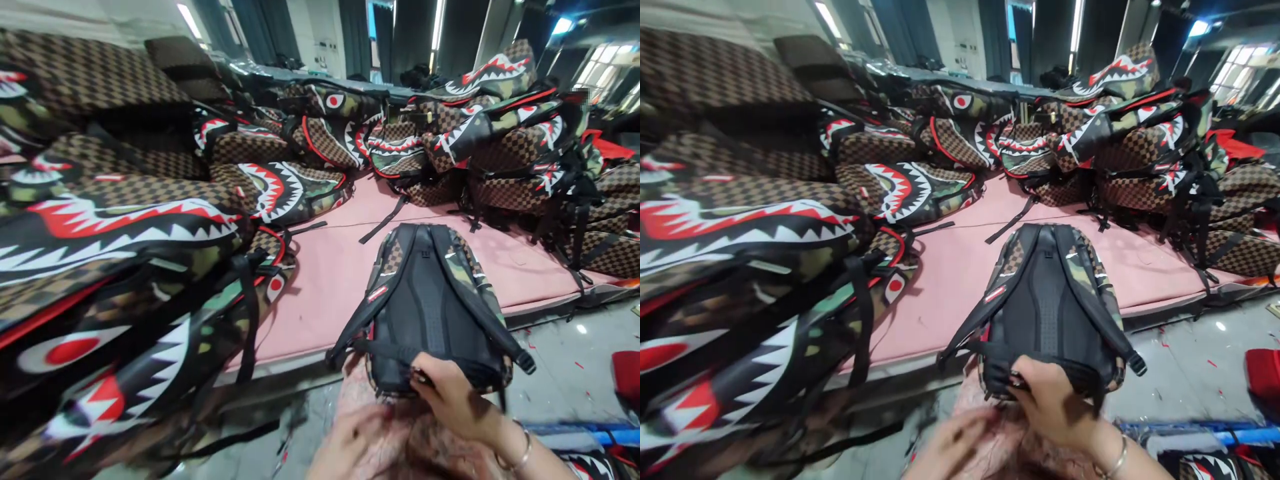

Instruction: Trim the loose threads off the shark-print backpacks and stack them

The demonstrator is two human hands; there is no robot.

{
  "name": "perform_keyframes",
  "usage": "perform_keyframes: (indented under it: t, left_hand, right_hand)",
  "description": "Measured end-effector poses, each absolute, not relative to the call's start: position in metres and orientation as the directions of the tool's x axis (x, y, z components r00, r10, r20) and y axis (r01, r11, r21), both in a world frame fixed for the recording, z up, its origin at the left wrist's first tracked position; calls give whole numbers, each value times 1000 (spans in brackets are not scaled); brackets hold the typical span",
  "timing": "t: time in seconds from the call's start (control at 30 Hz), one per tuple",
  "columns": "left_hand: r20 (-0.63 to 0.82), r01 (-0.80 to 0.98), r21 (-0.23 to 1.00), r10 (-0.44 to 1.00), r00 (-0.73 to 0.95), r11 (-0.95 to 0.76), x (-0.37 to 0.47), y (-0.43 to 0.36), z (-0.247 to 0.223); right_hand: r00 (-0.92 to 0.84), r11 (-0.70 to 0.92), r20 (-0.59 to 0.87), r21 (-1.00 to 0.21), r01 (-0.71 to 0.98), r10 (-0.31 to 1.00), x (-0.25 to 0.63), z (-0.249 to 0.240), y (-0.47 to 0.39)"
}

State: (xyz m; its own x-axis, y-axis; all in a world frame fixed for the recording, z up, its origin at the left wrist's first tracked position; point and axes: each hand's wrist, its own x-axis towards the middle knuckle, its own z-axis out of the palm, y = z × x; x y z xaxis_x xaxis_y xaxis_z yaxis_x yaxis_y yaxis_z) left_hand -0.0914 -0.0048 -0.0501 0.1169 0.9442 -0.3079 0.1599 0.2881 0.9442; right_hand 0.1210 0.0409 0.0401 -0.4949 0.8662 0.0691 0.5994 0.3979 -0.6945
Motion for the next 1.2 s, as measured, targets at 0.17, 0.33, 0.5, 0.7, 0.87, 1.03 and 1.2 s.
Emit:
perform_keyframes:
  t: [0.17, 0.33, 0.5, 0.7, 0.87, 1.03, 1.2]
  left_hand:
    - [-306, -86, 952, 905, -296, 294, -147, 41, -64]
    - [-360, -121, 925, 933, 18, 359, -152, 71, -57]
    - [-232, -108, 965, 970, 68, 238, -137, 64, -37]
    - [-140, -96, 985, 990, 9, 140, -99, 48, -10]
    - [-217, -210, 954, 976, 18, 216, -74, 34, 7]
    - [-272, -243, 936, 961, -43, 254, -67, 23, 13]
    - [-313, -265, 921, 948, -65, 286, -64, 19, 14]
  right_hand:
    - [-309, 182, -4, -800, 572, 951, 141, 12, 16]
    - [-179, 103, 8, -842, 529, 984, 142, 3, 6]
    - [-159, 116, 54, -902, 416, 986, 131, 8, 12]
    - [-200, 331, 268, -835, 440, 943, 115, 16, 31]
    - [-290, 509, 420, -663, 550, 860, 128, 10, 36]
    - [-447, 647, 474, -460, 609, 758, 142, 7, 34]
    - [-538, 709, 471, -359, 607, 699, 141, 11, 36]
